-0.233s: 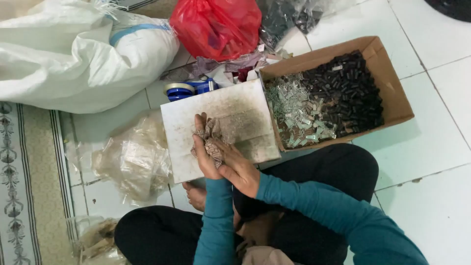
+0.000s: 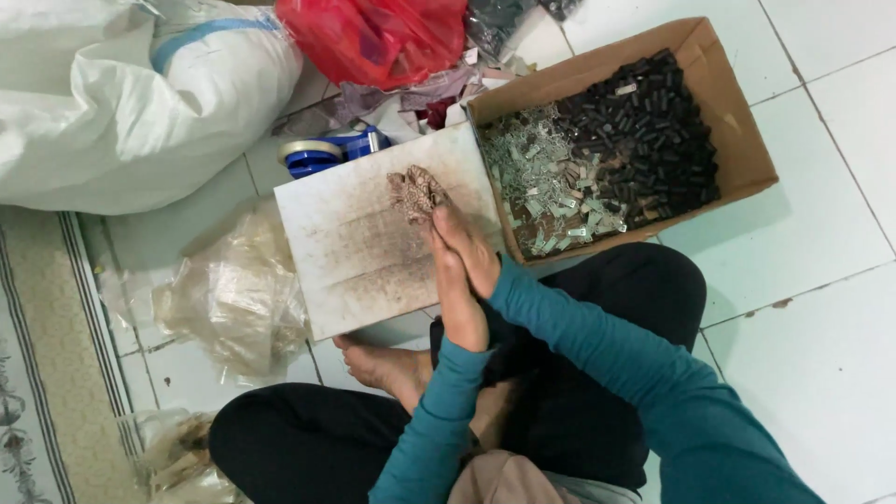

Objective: Sorting and arranging small metal brackets on a board before placing them into a storage box.

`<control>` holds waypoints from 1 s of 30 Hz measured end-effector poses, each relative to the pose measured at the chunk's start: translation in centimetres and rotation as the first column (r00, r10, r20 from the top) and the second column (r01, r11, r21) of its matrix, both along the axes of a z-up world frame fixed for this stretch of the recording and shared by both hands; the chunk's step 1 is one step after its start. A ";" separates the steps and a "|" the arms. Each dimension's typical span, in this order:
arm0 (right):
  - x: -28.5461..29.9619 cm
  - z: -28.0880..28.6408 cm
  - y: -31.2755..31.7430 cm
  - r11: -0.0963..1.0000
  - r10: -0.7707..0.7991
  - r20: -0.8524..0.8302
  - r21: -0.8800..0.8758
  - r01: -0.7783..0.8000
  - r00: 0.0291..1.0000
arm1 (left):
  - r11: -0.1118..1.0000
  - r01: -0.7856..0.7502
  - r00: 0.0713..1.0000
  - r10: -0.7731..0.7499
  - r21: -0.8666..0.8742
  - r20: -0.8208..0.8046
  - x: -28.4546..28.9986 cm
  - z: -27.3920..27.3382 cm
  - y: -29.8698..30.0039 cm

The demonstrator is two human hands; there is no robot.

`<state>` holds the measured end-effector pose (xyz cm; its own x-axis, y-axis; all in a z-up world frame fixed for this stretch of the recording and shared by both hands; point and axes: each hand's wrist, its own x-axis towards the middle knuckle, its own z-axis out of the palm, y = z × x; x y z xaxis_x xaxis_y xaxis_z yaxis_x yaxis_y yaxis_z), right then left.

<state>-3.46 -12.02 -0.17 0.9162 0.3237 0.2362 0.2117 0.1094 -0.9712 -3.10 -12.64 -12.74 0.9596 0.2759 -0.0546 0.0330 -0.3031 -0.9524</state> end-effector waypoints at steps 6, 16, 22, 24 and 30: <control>0.7 0.5 -1.1 0.985 -0.028 -0.085 0.166 0.042 0.996 | 0.495 0.223 0.898 0.230 -0.840 0.375 1.4 7.5 6.3; 0.9 -3.3 -1.1 0.990 0.124 -0.044 0.068 -0.120 0.991 | -0.666 0.724 0.687 0.671 0.180 -0.279 3.3 7.7 10.1; 7.5 -6.7 -2.9 0.994 -0.058 0.119 0.104 0.045 0.991 | -0.805 0.594 0.732 0.543 -0.005 -0.411 1.4 14.0 1.7; 8.7 -8.7 -3.4 0.985 -0.096 0.161 0.158 0.071 0.982 | -0.849 0.518 0.744 0.505 -0.098 -0.438 1.4 16.7 -0.5; 6.1 -9.4 -2.7 0.994 -0.092 0.187 -0.042 0.102 0.978 | -0.634 0.749 0.547 0.756 -0.191 -0.361 2.3 13.5 0.2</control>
